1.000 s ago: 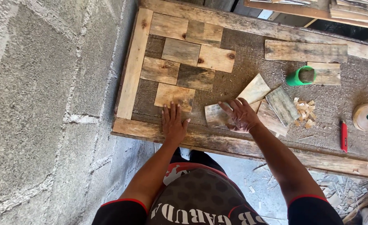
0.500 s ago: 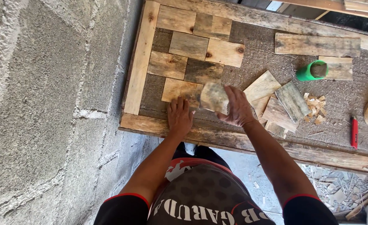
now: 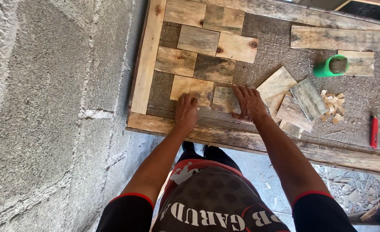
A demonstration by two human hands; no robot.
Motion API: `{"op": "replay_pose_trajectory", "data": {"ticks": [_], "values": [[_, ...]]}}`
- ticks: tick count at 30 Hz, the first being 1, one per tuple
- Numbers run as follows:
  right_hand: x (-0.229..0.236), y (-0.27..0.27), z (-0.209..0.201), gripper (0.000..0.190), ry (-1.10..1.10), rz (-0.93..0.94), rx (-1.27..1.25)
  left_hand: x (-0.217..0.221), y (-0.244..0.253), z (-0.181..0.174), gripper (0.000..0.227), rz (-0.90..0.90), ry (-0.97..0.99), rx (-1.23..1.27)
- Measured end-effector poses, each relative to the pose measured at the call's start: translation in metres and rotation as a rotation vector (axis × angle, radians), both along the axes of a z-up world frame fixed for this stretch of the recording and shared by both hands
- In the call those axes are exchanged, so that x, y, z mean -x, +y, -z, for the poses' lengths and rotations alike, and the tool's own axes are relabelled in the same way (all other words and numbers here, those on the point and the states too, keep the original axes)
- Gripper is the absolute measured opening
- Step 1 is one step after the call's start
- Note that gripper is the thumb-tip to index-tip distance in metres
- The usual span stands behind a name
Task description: Trim small wood pieces and organize them on a wooden workbench.
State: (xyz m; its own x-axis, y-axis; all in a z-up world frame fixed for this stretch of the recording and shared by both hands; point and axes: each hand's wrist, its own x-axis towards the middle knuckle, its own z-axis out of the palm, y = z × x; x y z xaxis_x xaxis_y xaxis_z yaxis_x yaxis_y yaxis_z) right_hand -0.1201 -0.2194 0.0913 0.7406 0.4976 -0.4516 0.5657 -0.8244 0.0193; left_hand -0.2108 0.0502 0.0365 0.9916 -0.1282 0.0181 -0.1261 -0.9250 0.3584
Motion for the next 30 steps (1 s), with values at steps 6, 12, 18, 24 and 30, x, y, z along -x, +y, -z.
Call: {"op": "replay_pose_trajectory", "data": {"ticks": [6,12,18,24,30], "values": [[-0.002,0.002,-0.005,0.128,0.040,0.039,0.024,-0.004,0.006,0.026,0.046,-0.133,-0.134,0.163],[0.002,0.018,-0.001,0.111,-0.003,-0.024,0.020,-0.003,0.038,0.040,0.060,-0.457,-0.255,0.293],[0.020,0.057,0.017,0.091,0.004,-0.089,-0.027,0.003,0.052,0.042,0.070,-0.372,-0.184,0.326],[0.028,0.074,0.021,0.085,0.025,-0.040,-0.110,0.004,0.056,0.051,0.066,-0.329,-0.141,0.264],[0.029,0.077,0.017,0.086,0.042,-0.022,-0.082,0.005,0.056,0.052,0.061,-0.335,-0.143,0.280]]}}
